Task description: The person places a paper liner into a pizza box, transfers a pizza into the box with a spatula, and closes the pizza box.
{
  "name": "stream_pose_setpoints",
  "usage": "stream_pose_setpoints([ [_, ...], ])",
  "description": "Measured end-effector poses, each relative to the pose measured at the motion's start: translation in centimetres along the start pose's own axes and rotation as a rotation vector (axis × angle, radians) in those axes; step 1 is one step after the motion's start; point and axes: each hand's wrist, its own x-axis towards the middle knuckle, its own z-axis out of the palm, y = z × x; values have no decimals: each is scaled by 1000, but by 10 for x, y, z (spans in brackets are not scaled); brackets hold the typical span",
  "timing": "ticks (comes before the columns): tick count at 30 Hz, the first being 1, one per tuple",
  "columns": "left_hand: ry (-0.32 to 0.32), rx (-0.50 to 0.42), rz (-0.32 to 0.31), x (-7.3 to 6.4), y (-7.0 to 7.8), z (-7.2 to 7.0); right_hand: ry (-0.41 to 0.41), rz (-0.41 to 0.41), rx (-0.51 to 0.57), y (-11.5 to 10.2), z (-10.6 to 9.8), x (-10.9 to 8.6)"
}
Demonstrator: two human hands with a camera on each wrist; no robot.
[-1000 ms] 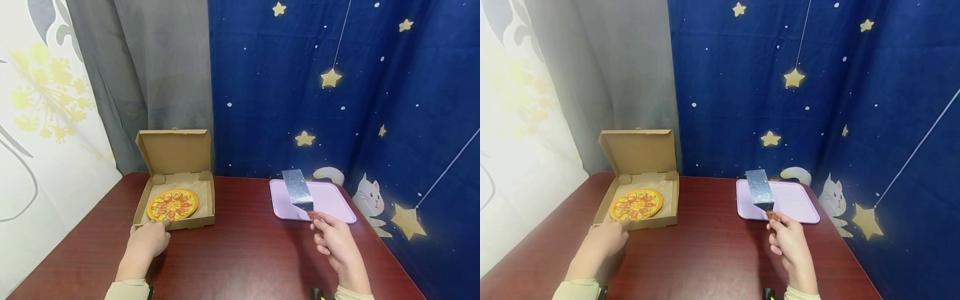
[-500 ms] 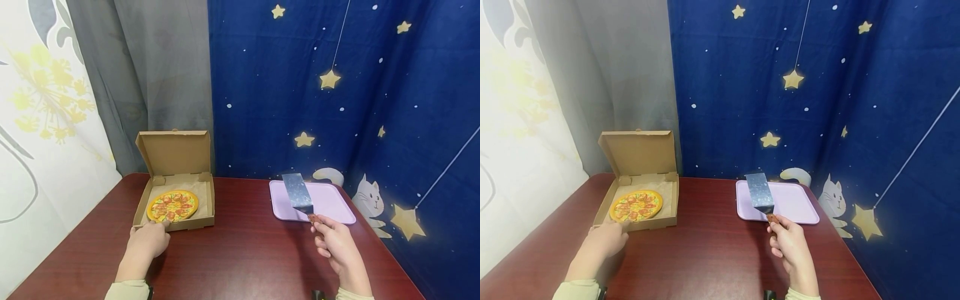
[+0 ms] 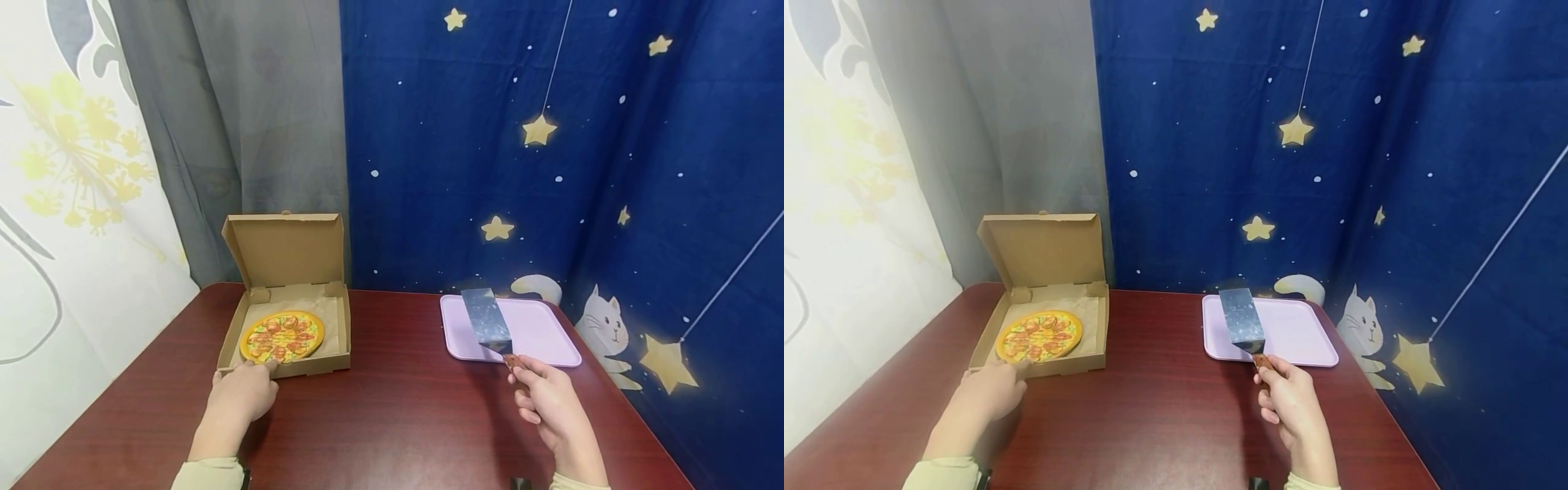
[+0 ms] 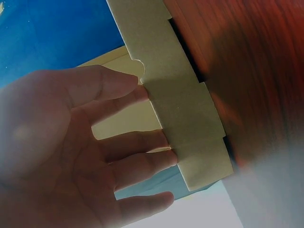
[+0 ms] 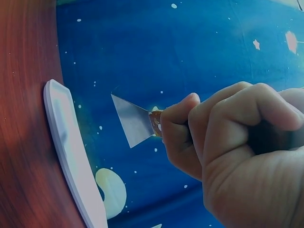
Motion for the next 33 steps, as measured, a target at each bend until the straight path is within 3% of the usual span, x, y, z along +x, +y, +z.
stream_pose_setpoints([
  [33, 1, 3, 0, -2, 1, -1, 11, 6, -11, 14, 1, 9],
])
